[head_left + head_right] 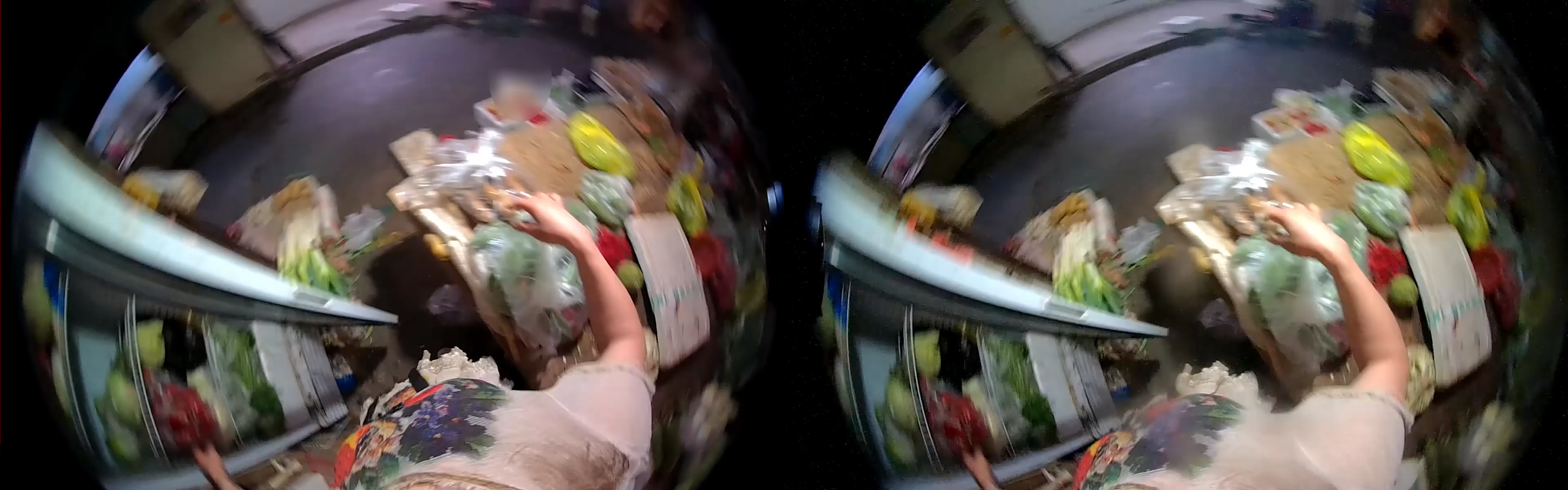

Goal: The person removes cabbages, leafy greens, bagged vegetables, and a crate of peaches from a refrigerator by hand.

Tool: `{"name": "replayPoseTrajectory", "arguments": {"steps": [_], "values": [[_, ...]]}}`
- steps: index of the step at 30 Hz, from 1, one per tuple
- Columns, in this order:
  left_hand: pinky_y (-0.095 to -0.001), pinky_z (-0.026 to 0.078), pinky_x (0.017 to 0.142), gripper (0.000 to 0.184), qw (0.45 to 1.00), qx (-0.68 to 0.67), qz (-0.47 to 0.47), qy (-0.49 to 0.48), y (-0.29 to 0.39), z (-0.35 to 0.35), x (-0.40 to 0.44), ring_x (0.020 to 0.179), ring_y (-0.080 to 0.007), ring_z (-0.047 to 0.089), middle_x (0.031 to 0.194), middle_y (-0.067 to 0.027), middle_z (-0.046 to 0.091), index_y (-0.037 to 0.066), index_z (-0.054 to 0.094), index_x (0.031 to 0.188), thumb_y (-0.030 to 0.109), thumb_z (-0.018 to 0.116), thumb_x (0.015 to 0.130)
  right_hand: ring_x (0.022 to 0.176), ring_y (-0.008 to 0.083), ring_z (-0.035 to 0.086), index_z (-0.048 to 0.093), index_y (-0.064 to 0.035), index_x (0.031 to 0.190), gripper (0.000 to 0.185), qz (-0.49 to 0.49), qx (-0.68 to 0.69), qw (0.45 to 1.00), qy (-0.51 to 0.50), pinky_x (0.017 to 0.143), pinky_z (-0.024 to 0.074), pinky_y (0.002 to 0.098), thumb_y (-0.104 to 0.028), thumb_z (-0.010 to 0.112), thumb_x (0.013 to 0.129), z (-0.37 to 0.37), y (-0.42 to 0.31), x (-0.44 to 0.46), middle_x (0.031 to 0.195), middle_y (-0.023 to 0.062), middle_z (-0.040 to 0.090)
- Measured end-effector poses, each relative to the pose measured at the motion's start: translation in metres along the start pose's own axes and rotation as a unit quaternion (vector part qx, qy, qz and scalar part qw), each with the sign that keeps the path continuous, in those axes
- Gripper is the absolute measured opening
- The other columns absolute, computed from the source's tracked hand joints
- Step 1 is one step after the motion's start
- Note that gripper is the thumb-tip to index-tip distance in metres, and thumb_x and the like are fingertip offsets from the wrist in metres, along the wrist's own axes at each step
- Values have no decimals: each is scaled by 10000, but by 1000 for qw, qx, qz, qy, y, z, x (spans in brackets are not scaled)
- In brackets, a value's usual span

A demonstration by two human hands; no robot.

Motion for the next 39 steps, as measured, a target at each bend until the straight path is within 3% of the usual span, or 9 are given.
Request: {"name": "replayPoseTrajectory", "arguments": {"steps": [3, 6, 7, 9, 13, 23, 27, 37, 39], "values": [[-405, 440, 926, 398, 998, -6, -58, -2, 33, -43, 12, 1072, -327, 586, 1209, -182, 601, 39, 550, 1241, 266, 541, 915, 981, 259, 604, 598, -62, 1130, 358, -89, 110, 987, -75, 810, 484, 392, -141, 706, 797, 22, -65, -5, 1102, 103, 634], [-417, 450, 882, 447, 981, 133, -22, 139, 31, -87, 28, 1061, -362, 565, 1197, -207, 584, 31, 529, 1255, 265, 592, 879, 984, 197, 640, 620, -59, 1171, 396, -106, 310, 882, -340, 832, 501, 333, -232, 708, 825, 118, -102, -26, 1026, 104, 681], [-432, 451, 898, 446, 961, 186, 12, 207, 5, -97, 35, 1088, -388, 543, 1237, -218, 550, 39, 519, 1263, 230, 596, 867, 1016, 204, 626, 571, -60, 1236, 449, -7, 476, 763, -437, 856, 496, 341, -222, 701, 838, 121, -149, -46, 1086, 90, 666], [-442, 417, 958, 446, 941, 213, 17, 263, 27, -125, 39, 1123, -357, 527, 1256, -183, 545, 60, 516, 1268, 132, 591, 834, 1126, 202, 543, 460, 8, 1332, 641, 5, 463, 702, -541, 948, 438, 346, -306, 712, 833, 147, -208, -68, 1250, 113, 570], [-502, 385, 934, 354, 900, 278, 36, 333, 24, -162, 57, 1121, -319, 513, 1217, -160, 543, 78, 569, 1158, 195, 573, 824, 1097, 187, 560, 494, 46, 1278, 441, 0, 418, 704, -575, 935, 453, 318, -36, 643, 872, 212, -281, -80, 1207, 118, 592], [-464, 486, 754, 246, 979, 158, -6, 129, -50, -131, 120, 847, -387, 605, 888, -216, 631, 4, 587, 828, 189, 430, 868, 1202, 270, 520, 485, -116, 1330, 618, -373, 264, 804, -380, 984, 434, 351, -64, 728, 763, 163, -586, -23, 1284, 167, 542], [-485, 492, 738, 250, 980, 136, -24, 146, -49, -132, 116, 822, -376, 621, 868, -200, 649, 37, 604, 836, 211, 429, 870, 1331, 353, 346, 363, -124, 1418, 768, -544, 223, 757, -286, 1096, 292, 442, -394, 712, 790, 129, -695, 4, 1428, 184, 376], [-491, 506, 629, 246, 968, 109, -29, 224, -41, -140, 107, 728, -390, 619, 802, -216, 635, 20, 589, 821, 206, 441, 882, 1139, 389, 511, 496, -29, 1265, 453, -789, 243, 561, -59, 954, 424, 413, -69, 551, 818, 106, -994, -7, 1274, 209, 511], [-498, 502, 626, 248, 975, 186, -66, 104, -39, -131, 109, 692, -384, 620, 742, -201, 634, 49, 609, 760, 209, 458, 872, 1108, 375, 522, 502, -46, 1248, 450, -806, 203, 555, 11, 946, 427, 418, -67, 541, 801, 127, -1032, -11, 1204, 200, 538]]}}
Point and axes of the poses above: each hand's wrist, its own x-axis towards the middle knuckle, its own z-axis out of the palm, y = z × x, the point moved 8 cm from there along x, towards the middle knuckle
